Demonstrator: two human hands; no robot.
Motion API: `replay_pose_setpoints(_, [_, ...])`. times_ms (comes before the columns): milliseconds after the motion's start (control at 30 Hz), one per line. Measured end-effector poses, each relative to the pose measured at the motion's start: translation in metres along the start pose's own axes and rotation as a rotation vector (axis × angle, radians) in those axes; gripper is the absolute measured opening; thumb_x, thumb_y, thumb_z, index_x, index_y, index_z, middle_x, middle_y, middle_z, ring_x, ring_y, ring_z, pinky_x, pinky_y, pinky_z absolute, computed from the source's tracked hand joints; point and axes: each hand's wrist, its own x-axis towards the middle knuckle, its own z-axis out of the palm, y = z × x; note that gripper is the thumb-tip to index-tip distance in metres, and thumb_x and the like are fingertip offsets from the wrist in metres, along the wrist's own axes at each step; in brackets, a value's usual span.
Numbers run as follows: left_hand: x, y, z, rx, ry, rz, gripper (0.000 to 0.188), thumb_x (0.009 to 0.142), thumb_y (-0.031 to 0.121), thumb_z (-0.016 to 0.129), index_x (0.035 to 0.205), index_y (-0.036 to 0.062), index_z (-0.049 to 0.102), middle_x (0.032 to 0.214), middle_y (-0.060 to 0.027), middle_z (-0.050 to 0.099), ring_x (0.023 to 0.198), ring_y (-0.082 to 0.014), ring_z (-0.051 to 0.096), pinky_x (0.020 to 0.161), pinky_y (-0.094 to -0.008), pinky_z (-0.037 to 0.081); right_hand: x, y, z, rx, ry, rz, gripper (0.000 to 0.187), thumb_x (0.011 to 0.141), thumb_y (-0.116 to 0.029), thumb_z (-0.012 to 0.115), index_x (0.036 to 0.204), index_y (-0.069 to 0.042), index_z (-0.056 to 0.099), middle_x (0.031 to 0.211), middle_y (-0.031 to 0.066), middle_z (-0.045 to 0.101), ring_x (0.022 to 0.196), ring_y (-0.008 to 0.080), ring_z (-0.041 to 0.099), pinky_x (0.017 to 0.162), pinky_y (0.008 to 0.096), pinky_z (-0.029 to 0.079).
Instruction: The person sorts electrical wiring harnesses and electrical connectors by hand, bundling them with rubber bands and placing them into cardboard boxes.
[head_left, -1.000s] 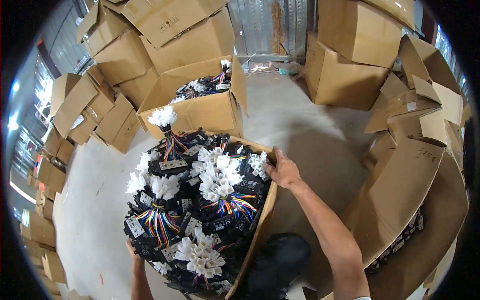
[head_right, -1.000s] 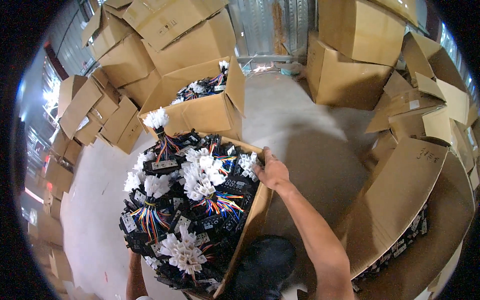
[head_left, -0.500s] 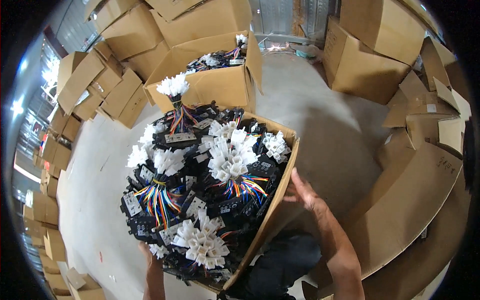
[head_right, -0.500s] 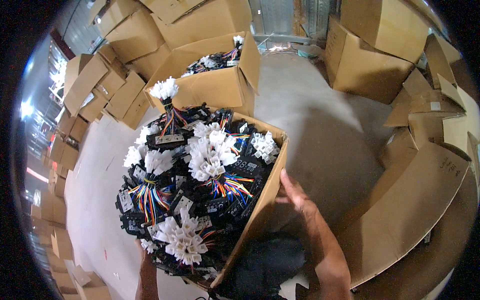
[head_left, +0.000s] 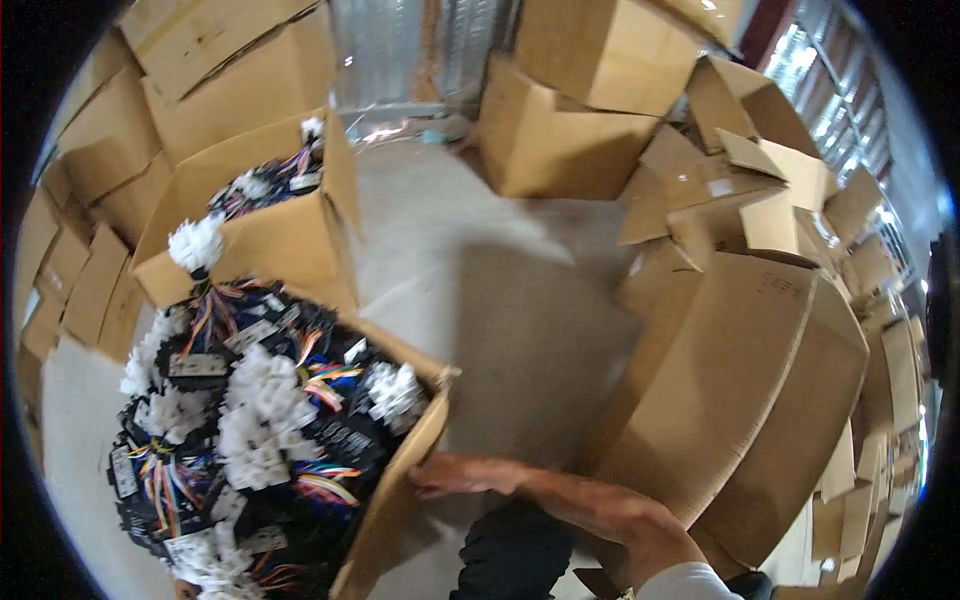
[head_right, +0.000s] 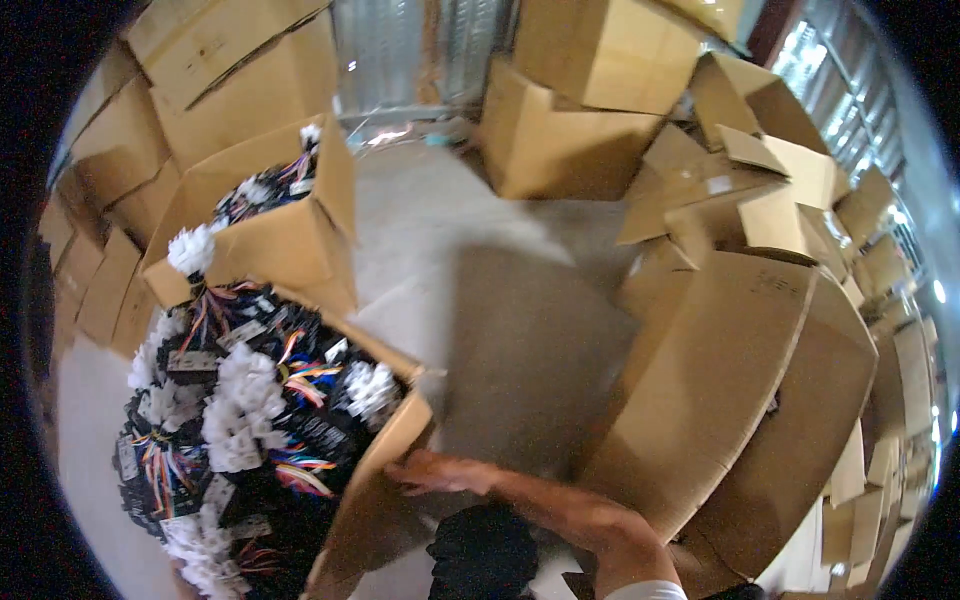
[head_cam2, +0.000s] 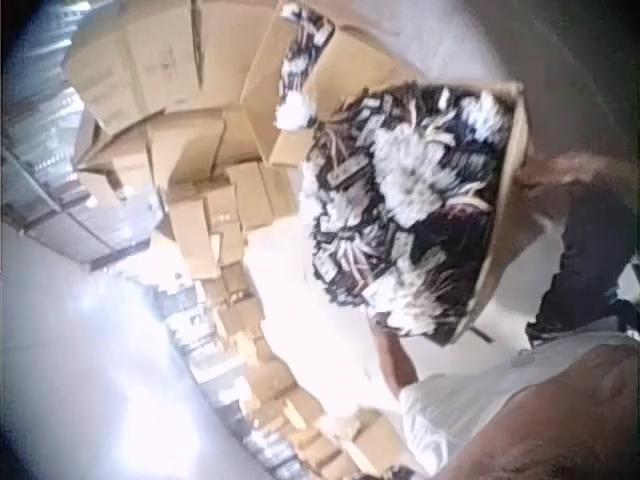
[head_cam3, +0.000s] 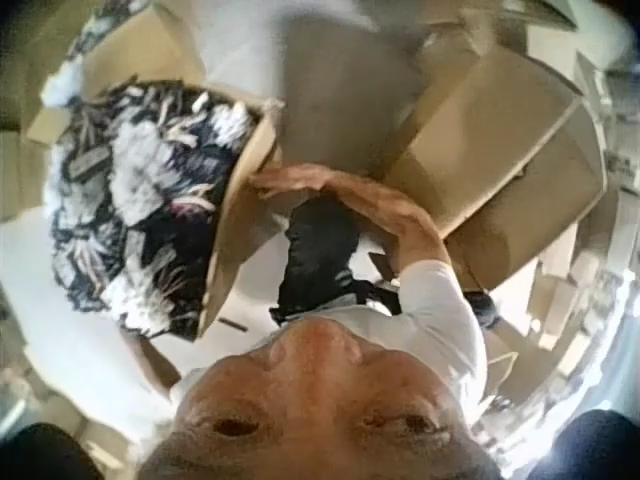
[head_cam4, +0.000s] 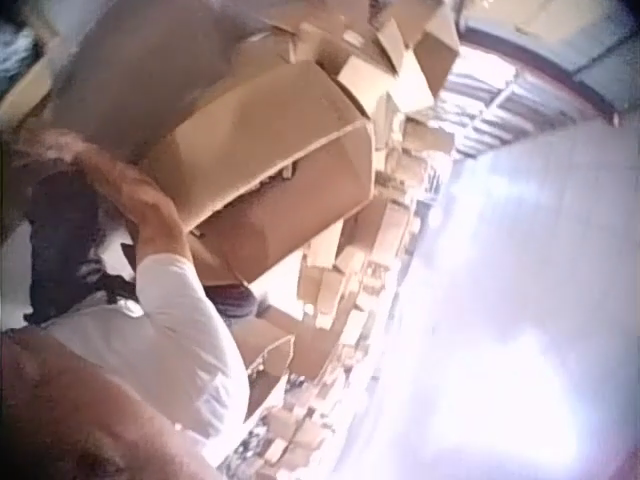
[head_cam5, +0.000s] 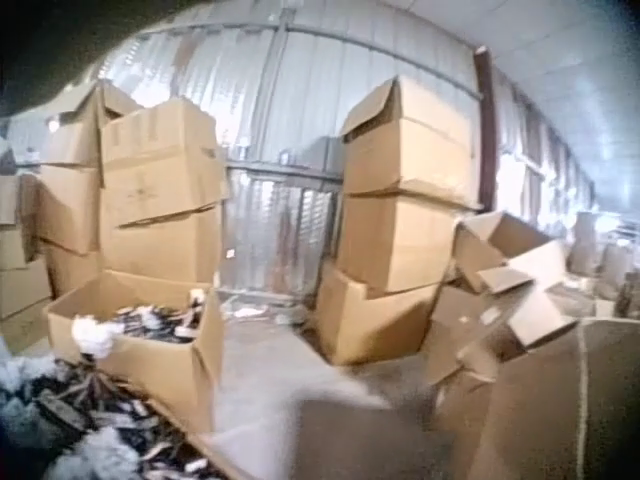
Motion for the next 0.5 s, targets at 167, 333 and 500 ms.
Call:
replay_pose_setpoints(167, [0.066, -0.018, 0.064, 0.024, -0.126, 0.065, 0.026, 0.087, 0.007, 0.062, 0.112, -0.0019, 0.062, 0.104, -0.0149, 0.068, 0.092, -0.0305, 0.067, 0.079, -0.0430, 0.055, 0.009, -0.071, 0.086, -0.089, -0.004, 0.241, 0.068, 0.093, -0.056, 0.063, 0.135, -0.003, 0.051, 0.129, 0.0119, 0.058, 0.114, 0.0216, 0.060, 0.099, 0.0380, 0.053])
replay_pose_setpoints(333, [0.089, 0.019, 0.076, 0.094, -0.136, 0.144, 0.027, 0.087, 0.007, 0.062, 0.112, -0.0022, 0.061, 0.104, -0.0155, 0.068, 0.093, -0.0308, 0.067, 0.079, -0.0431, 0.055, 0.035, -0.033, 0.060, -0.193, -0.214, 0.206, 0.076, 0.096, -0.054, 0.058, 0.147, 0.001, 0.042, 0.141, 0.0185, 0.052, 0.133, 0.0266, 0.049, 0.110, 0.0443, 0.042])
replay_pose_setpoints(500, [-0.020, 0.123, -0.118, 0.286, 0.211, 0.208, 0.027, 0.087, 0.007, 0.062, 0.112, -0.0025, 0.061, 0.105, -0.0161, 0.068, 0.093, -0.0310, 0.067, 0.079, -0.0432, 0.055, 0.016, -0.093, 0.078, -0.415, -0.106, 0.300, 0.068, 0.100, -0.034, 0.062, 0.154, -0.005, 0.032, 0.144, 0.0103, 0.047, 0.122, 0.0198, 0.055, 0.104, 0.0361, 0.047])
